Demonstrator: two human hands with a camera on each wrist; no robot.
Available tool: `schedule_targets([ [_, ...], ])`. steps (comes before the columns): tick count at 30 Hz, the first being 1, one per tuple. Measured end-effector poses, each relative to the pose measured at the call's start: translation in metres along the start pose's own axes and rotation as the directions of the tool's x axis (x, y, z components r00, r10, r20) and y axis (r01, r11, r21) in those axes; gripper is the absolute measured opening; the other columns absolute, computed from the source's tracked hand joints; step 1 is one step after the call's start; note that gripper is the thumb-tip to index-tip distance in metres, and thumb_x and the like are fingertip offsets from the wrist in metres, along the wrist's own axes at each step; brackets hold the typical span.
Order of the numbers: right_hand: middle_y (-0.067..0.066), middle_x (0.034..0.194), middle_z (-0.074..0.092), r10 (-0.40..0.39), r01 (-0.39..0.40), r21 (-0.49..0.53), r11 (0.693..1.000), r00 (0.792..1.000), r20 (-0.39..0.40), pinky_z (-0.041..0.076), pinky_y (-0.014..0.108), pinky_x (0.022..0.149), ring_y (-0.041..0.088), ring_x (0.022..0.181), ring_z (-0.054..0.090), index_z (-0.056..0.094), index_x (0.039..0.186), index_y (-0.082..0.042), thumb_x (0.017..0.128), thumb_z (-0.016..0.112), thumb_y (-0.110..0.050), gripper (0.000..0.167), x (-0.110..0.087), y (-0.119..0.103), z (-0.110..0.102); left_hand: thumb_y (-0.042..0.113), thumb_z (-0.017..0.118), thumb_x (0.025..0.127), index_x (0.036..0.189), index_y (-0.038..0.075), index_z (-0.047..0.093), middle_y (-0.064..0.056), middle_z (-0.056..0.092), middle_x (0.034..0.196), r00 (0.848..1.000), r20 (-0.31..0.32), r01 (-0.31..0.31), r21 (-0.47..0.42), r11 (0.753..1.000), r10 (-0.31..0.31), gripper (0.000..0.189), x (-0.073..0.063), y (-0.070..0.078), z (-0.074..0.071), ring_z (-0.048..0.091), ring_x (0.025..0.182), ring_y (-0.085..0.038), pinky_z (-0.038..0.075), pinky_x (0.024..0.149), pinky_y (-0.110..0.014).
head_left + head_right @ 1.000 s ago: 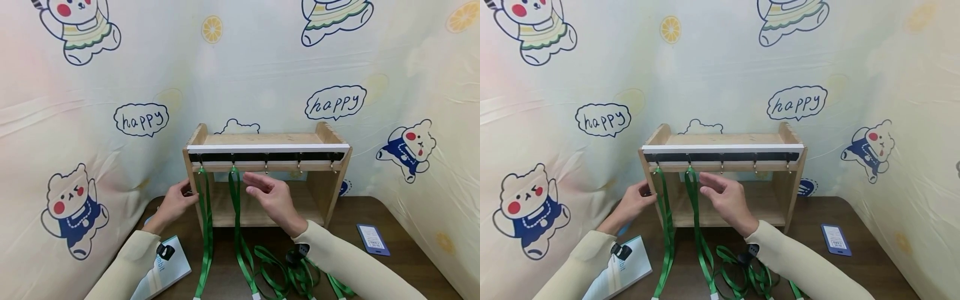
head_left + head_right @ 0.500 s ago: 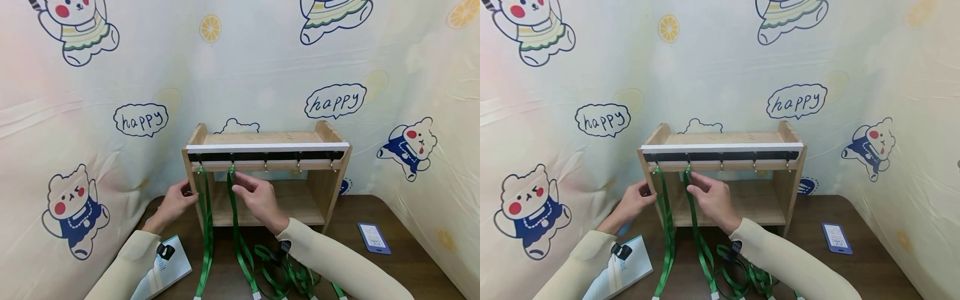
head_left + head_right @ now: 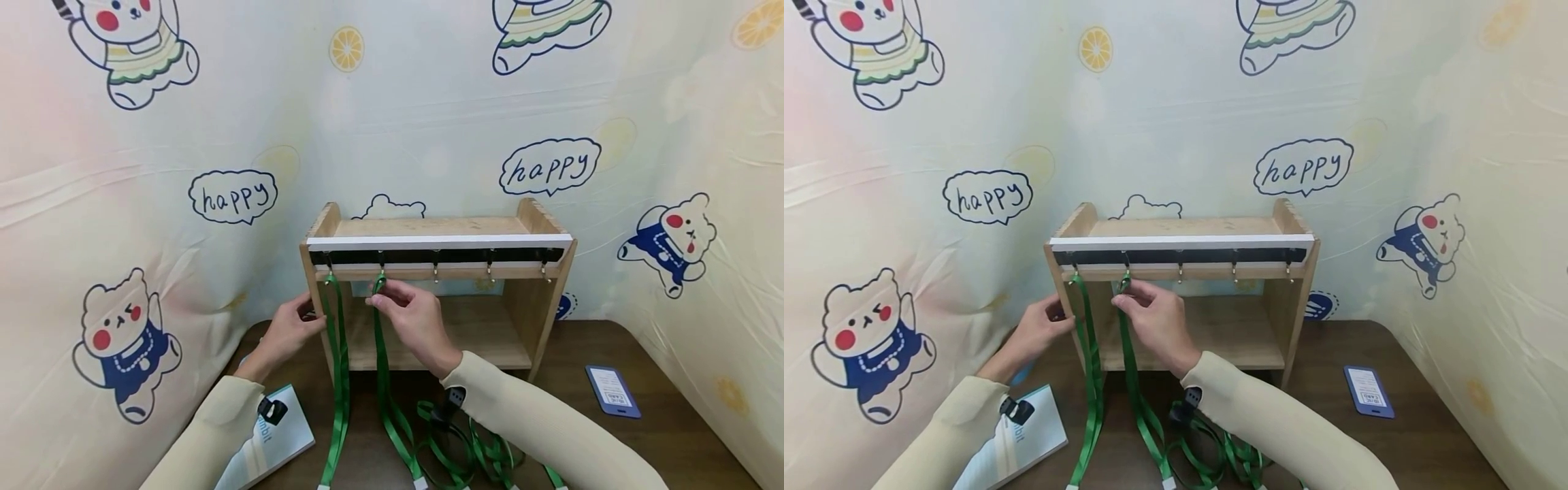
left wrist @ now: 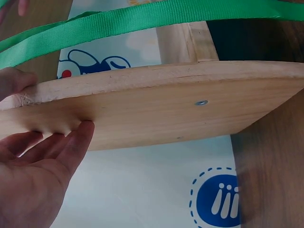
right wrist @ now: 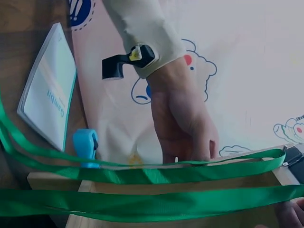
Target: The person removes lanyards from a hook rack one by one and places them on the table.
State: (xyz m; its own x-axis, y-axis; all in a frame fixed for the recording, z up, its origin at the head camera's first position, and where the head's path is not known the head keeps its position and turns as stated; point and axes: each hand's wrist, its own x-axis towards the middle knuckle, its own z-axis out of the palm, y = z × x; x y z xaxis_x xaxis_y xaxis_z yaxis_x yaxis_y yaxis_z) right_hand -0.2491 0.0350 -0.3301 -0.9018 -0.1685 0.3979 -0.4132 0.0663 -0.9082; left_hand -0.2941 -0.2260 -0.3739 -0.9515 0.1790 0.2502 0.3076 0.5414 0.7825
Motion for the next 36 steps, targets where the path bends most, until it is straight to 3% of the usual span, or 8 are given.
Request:
schedule_targets([
  [10,0.005,0.113,0.077,0.004,-0.005,0.090,0.996,1.000,0.007,0.060,0.029,0.093,0.017,0.090,0.075,0.073,0.117,-0.011,0.093,0.073,-0.024,0.027,0.0025,-0.0012,0.0029,0.016,0.066,0.096,0.152,0.012,0.044,-0.020,0.061,0.135,1.000,0.000,0.000,0.002,1.000,0.000,0.060,0.0000,-0.0011,0.0004,0.062,0.117,-0.035,0.057,0.099,-0.052],
  [14,0.008,0.116,0.076,0.004,-0.007,0.119,0.993,1.000,0.022,0.060,0.030,0.091,0.033,0.094,0.074,0.071,0.120,-0.006,0.094,0.073,-0.024,0.032,0.0038,-0.0015,0.0036,0.016,0.066,0.096,0.152,0.012,0.043,-0.020,0.061,0.136,1.000,0.002,0.001,-0.005,1.000,-0.001,0.061,0.0002,-0.0005,-0.0001,0.062,0.118,-0.036,0.057,0.099,-0.052],
  [17,0.010,0.116,0.076,0.011,-0.014,0.121,0.993,1.000,0.023,0.061,0.030,0.089,0.036,0.096,0.073,0.071,0.120,-0.005,0.094,0.072,-0.021,0.031,0.0056,-0.0021,0.0045,0.016,0.066,0.096,0.152,0.012,0.043,-0.020,0.061,0.136,1.000,0.002,0.004,-0.005,1.000,-0.004,0.061,0.0005,0.0006,-0.0006,0.062,0.118,-0.036,0.057,0.099,-0.052],
  [24,0.012,0.120,0.074,0.059,-0.062,0.148,0.987,0.998,0.023,0.061,0.034,0.089,0.015,0.092,0.074,0.072,0.119,-0.006,0.095,0.070,-0.014,0.024,0.0068,-0.0045,0.0051,0.016,0.066,0.095,0.152,0.012,0.044,-0.020,0.062,0.135,1.000,-0.003,0.012,0.003,1.000,-0.012,0.061,0.0003,0.0011,-0.0002,0.062,0.117,-0.036,0.058,0.097,-0.052],
  [29,0.012,0.122,0.073,0.085,-0.089,0.186,0.978,0.996,0.026,0.059,0.038,0.096,0.013,0.095,0.074,0.070,0.121,-0.005,0.097,0.067,-0.012,0.026,0.0071,-0.0041,0.0051,0.017,0.066,0.095,0.151,0.012,0.045,-0.020,0.062,0.135,1.000,-0.002,0.018,0.005,1.000,-0.018,0.060,0.0002,-0.0001,0.0008,0.062,0.117,-0.035,0.058,0.097,-0.051],
  [36,0.010,0.117,0.076,0.109,-0.111,0.194,0.975,0.994,0.022,0.054,0.034,0.106,0.017,0.094,0.077,0.071,0.121,-0.005,0.099,0.064,-0.013,0.024,0.0080,-0.0037,0.0054,0.016,0.066,0.095,0.152,0.013,0.044,-0.020,0.061,0.136,1.000,-0.004,0.024,0.002,1.000,-0.024,0.062,0.0003,0.0014,0.0004,0.062,0.118,-0.036,0.058,0.098,-0.052],
])
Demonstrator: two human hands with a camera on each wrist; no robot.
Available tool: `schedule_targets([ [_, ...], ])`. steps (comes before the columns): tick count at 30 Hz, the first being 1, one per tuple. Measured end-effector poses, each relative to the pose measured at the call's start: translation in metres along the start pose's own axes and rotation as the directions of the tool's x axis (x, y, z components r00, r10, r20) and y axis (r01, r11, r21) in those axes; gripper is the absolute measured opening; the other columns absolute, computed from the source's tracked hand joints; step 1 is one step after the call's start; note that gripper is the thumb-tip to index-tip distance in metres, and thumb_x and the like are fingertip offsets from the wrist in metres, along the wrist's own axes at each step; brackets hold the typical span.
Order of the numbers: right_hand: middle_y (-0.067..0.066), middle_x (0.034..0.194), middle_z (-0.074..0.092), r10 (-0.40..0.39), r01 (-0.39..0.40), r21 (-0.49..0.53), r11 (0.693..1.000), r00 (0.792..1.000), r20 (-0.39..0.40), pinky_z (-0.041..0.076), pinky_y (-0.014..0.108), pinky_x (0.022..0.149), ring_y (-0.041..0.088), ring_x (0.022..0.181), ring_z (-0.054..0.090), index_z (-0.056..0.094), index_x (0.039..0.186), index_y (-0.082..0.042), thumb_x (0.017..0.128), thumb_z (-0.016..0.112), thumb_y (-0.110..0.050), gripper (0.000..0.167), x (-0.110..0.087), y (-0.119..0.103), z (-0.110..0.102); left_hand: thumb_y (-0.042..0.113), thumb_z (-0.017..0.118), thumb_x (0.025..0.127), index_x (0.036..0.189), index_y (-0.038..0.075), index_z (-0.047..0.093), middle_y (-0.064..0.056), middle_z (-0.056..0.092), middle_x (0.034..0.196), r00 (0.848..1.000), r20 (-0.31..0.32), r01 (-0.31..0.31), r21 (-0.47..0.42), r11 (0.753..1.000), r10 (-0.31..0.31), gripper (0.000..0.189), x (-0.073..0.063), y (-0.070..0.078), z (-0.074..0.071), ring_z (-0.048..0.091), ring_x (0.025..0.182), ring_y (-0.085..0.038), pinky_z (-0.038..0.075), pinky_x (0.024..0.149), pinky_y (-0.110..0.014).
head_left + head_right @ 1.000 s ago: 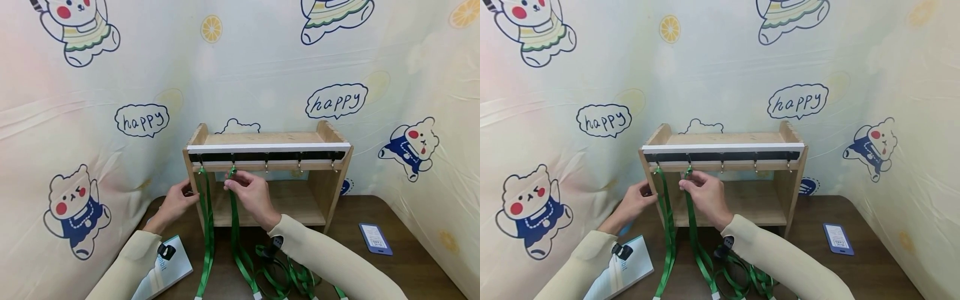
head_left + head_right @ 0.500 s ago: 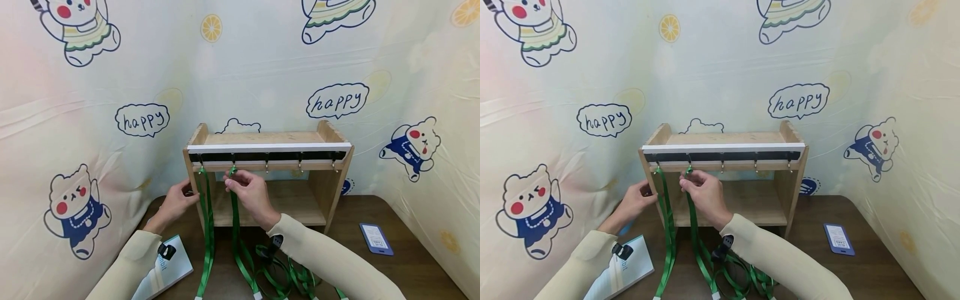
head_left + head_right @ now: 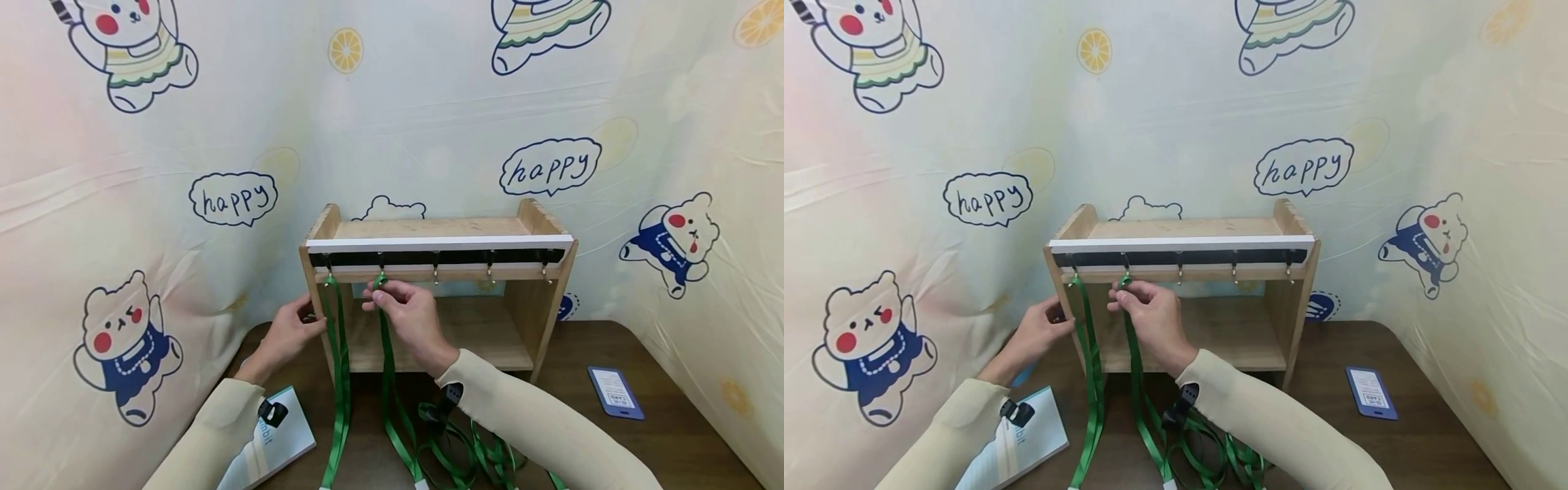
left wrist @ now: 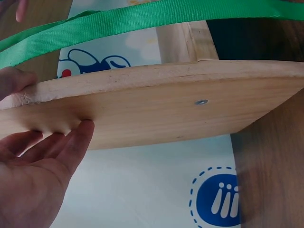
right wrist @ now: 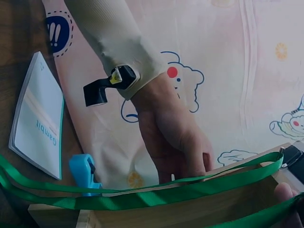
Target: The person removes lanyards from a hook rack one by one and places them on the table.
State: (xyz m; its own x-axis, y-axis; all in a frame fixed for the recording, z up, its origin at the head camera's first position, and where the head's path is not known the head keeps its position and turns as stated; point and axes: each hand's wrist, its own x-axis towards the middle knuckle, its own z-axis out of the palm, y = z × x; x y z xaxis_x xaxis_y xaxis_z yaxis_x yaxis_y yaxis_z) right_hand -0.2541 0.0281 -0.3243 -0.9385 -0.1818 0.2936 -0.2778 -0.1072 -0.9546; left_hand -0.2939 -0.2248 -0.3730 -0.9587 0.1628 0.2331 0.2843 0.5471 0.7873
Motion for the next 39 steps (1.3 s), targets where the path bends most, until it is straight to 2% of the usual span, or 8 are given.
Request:
schedule_targets([
  [4,0.011,0.117,0.076,0.017,-0.017,0.039,0.999,1.000,0.006,0.054,0.033,0.104,0.019,0.097,0.077,0.071,0.120,-0.003,0.099,0.063,-0.012,0.024,-0.001,-0.001,0.001,0.017,0.066,0.095,0.153,0.013,0.043,-0.020,0.060,0.138,1.000,0.004,0.004,-0.012,1.000,-0.004,0.062,0.000,0.000,0.000,0.061,0.119,-0.037,0.057,0.099,-0.052],
  [10,0.015,0.118,0.075,0.000,-0.002,0.069,0.998,0.999,0.032,0.055,0.032,0.102,0.020,0.099,0.077,0.070,0.119,0.002,0.100,0.062,-0.010,0.024,-0.004,-0.002,0.001,0.018,0.066,0.096,0.153,0.014,0.043,-0.019,0.060,0.138,1.000,0.009,-0.004,-0.017,1.000,0.005,0.062,0.000,0.000,0.000,0.061,0.120,-0.037,0.056,0.100,-0.052],
  [20,0.019,0.119,0.074,-0.055,0.041,0.102,0.994,0.989,0.138,0.054,0.034,0.105,0.021,0.101,0.077,0.068,0.122,0.003,0.101,0.061,-0.012,0.027,-0.021,0.001,-0.001,0.018,0.066,0.096,0.153,0.015,0.043,-0.019,0.060,0.138,1.000,0.006,-0.021,-0.020,1.000,0.021,0.061,0.002,0.001,-0.001,0.062,0.119,-0.037,0.056,0.101,-0.054],
  [32,0.020,0.120,0.073,0.046,-0.077,0.134,0.988,0.975,0.217,0.055,0.040,0.104,0.018,0.102,0.076,0.064,0.124,0.009,0.101,0.062,-0.016,0.034,-0.051,0.024,-0.004,0.017,0.066,0.097,0.153,0.015,0.043,-0.019,0.060,0.138,1.000,0.005,-0.017,-0.014,1.000,0.018,0.061,0.000,0.000,0.000,0.062,0.120,-0.037,0.056,0.101,-0.054],
  [39,0.018,0.118,0.074,0.107,-0.156,0.177,0.972,0.960,0.258,0.056,0.037,0.103,0.013,0.099,0.076,0.065,0.123,0.009,0.100,0.063,-0.015,0.033,-0.070,0.035,-0.010,0.016,0.065,0.096,0.153,0.014,0.042,-0.019,0.060,0.138,1.000,0.004,-0.014,-0.011,1.000,0.015,0.062,0.000,0.000,0.000,0.061,0.120,-0.038,0.056,0.100,-0.053],
])
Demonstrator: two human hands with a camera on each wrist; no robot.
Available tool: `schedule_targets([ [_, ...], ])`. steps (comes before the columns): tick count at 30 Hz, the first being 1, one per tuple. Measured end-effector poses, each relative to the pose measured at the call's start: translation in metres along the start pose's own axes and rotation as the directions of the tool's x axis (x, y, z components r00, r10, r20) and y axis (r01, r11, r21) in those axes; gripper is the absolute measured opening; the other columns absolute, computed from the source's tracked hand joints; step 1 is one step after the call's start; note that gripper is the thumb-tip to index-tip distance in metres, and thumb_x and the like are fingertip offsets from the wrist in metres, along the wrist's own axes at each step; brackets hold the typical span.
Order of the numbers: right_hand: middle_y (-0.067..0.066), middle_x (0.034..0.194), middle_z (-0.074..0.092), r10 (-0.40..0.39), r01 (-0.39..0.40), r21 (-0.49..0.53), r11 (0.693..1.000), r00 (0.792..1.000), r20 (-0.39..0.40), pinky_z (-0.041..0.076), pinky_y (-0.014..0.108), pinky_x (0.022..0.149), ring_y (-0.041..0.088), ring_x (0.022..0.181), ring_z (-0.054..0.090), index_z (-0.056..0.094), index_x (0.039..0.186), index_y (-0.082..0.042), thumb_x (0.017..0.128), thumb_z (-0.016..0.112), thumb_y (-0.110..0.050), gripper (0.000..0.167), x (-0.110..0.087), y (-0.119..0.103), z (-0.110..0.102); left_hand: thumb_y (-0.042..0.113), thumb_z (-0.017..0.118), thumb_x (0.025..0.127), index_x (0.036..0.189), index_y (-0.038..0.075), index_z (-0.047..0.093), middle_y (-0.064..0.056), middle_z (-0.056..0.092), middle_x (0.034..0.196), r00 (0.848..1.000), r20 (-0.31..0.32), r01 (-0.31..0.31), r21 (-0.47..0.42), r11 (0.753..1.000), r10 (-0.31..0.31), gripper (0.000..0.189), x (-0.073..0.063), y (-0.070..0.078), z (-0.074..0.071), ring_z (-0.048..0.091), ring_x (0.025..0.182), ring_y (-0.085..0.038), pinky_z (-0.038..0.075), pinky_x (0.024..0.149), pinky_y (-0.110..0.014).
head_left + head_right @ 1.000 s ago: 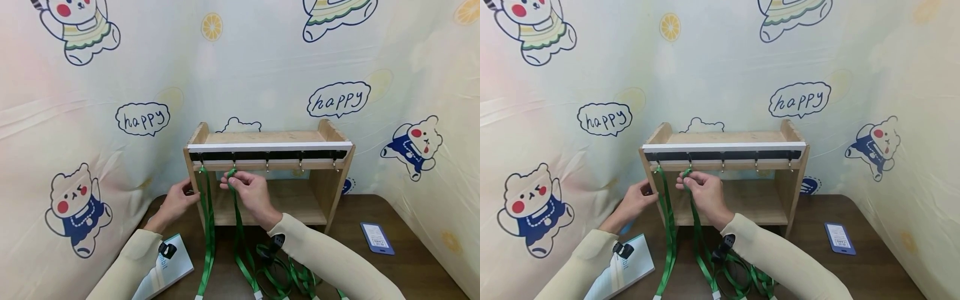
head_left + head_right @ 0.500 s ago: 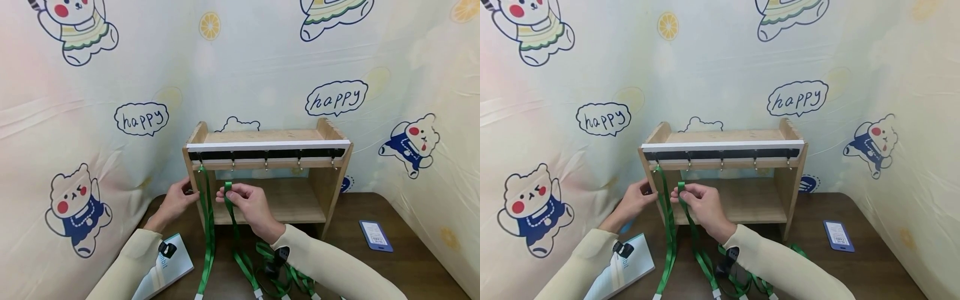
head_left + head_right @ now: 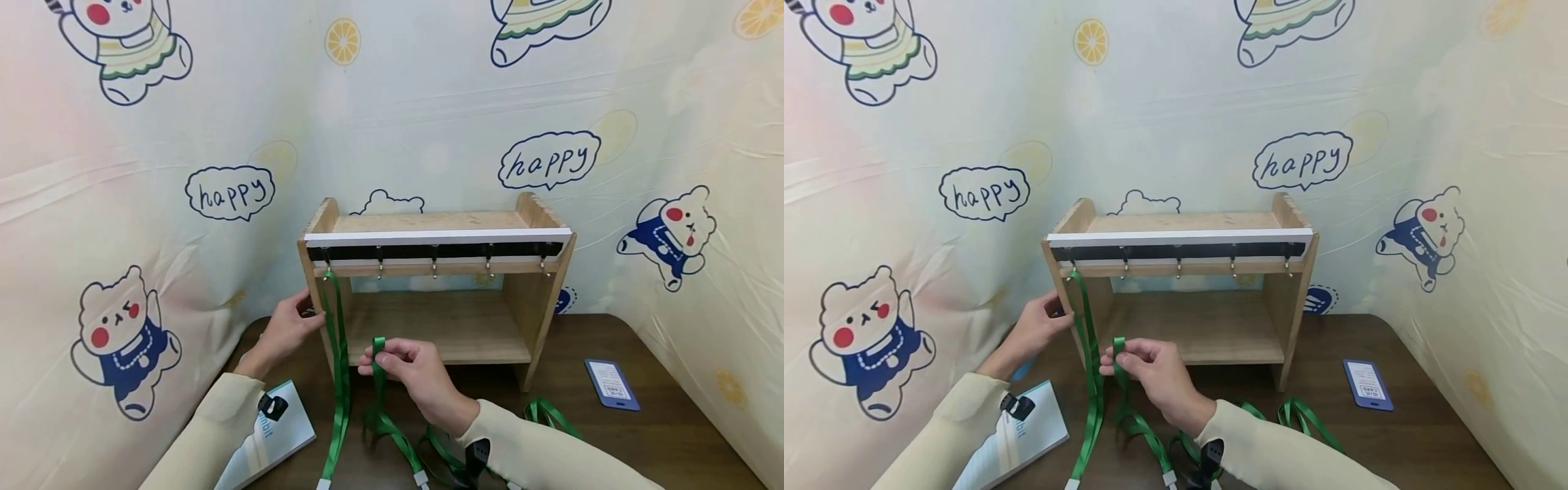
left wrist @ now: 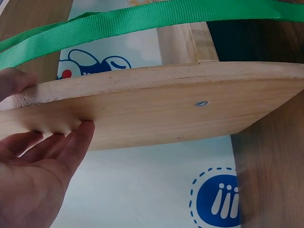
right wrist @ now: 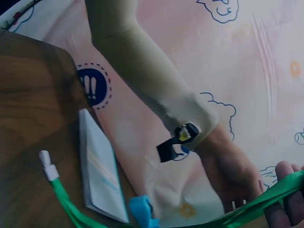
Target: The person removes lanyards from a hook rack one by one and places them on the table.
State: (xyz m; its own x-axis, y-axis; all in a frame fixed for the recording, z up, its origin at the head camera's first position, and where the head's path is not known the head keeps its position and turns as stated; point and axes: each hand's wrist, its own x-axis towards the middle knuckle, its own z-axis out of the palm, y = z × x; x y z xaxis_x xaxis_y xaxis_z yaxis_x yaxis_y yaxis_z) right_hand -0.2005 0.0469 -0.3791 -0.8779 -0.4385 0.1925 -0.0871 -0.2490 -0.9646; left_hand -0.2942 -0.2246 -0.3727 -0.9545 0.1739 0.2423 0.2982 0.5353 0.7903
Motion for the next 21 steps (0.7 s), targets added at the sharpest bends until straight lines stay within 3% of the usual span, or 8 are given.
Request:
schedule_targets([
  [5,0.010,0.116,0.075,0.053,-0.053,0.028,0.998,0.999,0.008,0.055,0.037,0.104,0.013,0.099,0.076,0.065,0.124,0.008,0.099,0.065,-0.019,0.037,-0.011,0.007,-0.007,0.016,0.065,0.096,0.154,0.015,0.041,-0.019,0.059,0.139,1.000,0.006,0.000,-0.004,1.000,0.000,0.062,0.001,0.001,-0.002,0.060,0.121,-0.038,0.056,0.100,-0.053],
  [12,0.016,0.118,0.074,0.090,-0.091,0.031,0.995,0.995,0.029,0.057,0.035,0.101,0.012,0.097,0.077,0.062,0.125,0.012,0.098,0.065,-0.018,0.040,-0.021,0.018,-0.013,0.015,0.065,0.096,0.154,0.014,0.042,-0.020,0.059,0.140,1.000,0.000,0.004,-0.002,1.000,-0.004,0.062,0.000,-0.001,-0.001,0.060,0.121,-0.038,0.056,0.101,-0.053],
  [21,0.010,0.115,0.074,0.140,-0.142,0.071,0.987,0.989,0.038,0.059,0.034,0.096,0.014,0.094,0.077,0.062,0.117,0.015,0.098,0.064,-0.011,0.033,-0.034,0.038,-0.017,0.016,0.064,0.096,0.155,0.015,0.041,-0.020,0.058,0.140,1.000,0.005,0.012,-0.007,1.000,-0.012,0.063,0.000,-0.001,0.000,0.059,0.122,-0.039,0.055,0.101,-0.054],
])
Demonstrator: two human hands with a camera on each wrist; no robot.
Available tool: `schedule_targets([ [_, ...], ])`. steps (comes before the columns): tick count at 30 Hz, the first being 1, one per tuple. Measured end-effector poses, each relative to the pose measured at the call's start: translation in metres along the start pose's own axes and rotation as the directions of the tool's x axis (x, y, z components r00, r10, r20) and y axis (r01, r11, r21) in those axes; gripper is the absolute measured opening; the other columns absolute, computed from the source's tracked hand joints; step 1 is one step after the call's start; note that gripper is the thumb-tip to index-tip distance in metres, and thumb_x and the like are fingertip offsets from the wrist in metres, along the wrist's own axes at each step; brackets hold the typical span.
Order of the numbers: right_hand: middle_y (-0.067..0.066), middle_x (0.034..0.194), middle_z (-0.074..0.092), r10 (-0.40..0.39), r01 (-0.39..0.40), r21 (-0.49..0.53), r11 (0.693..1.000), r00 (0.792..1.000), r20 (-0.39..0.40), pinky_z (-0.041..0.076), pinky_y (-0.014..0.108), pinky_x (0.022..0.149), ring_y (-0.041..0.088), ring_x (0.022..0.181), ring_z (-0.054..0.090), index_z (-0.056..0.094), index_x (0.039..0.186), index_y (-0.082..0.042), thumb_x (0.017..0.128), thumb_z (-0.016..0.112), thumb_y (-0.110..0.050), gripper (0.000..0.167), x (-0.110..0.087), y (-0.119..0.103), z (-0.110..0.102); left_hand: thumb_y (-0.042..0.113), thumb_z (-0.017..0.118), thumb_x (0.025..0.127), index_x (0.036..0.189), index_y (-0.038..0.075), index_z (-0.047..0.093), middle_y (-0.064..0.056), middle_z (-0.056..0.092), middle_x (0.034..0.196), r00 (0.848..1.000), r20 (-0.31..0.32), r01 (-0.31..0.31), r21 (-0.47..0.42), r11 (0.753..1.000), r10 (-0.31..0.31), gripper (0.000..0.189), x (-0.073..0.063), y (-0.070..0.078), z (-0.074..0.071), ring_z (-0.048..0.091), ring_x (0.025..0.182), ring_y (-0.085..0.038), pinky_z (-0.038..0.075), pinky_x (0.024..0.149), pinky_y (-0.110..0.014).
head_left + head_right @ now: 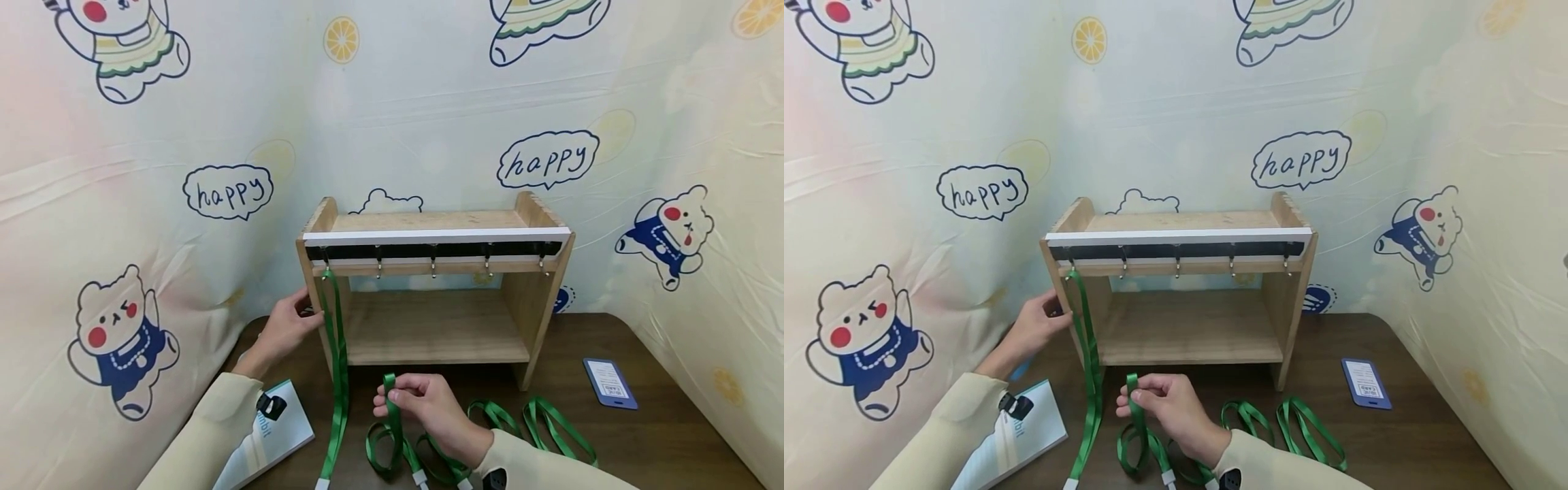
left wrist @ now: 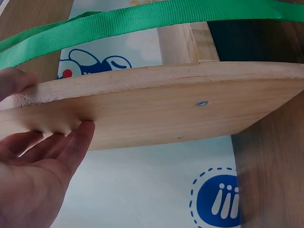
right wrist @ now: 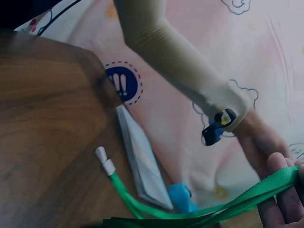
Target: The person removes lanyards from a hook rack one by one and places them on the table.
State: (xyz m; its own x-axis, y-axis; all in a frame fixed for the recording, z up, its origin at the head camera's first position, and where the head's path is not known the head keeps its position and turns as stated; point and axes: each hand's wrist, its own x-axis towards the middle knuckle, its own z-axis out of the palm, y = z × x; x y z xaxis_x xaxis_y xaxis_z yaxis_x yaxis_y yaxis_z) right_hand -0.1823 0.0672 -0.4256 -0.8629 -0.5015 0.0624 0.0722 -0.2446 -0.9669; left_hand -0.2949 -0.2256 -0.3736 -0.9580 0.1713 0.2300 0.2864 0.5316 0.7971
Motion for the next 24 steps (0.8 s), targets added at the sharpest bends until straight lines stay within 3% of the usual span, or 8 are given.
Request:
schedule_targets([
  [13,0.023,0.119,0.073,0.018,-0.020,-0.028,0.999,0.998,-0.057,0.059,0.031,0.093,0.018,0.099,0.077,0.062,0.123,0.016,0.097,0.064,-0.006,0.034,0.000,0.039,-0.005,0.015,0.065,0.095,0.154,0.015,0.042,-0.019,0.059,0.138,1.000,-0.009,0.000,-0.003,1.000,0.000,0.062,0.001,-0.001,0.000,0.059,0.122,-0.037,0.057,0.098,-0.051],
  [24,0.025,0.118,0.072,0.035,-0.051,-0.087,0.995,0.985,-0.172,0.061,0.034,0.091,0.025,0.102,0.076,0.069,0.121,0.008,0.097,0.063,-0.006,0.028,0.012,0.063,-0.011,0.015,0.064,0.095,0.153,0.014,0.043,-0.019,0.060,0.137,1.000,-0.008,0.017,-0.007,1.000,-0.017,0.062,0.000,0.002,0.001,0.059,0.123,-0.036,0.058,0.096,-0.050],
])
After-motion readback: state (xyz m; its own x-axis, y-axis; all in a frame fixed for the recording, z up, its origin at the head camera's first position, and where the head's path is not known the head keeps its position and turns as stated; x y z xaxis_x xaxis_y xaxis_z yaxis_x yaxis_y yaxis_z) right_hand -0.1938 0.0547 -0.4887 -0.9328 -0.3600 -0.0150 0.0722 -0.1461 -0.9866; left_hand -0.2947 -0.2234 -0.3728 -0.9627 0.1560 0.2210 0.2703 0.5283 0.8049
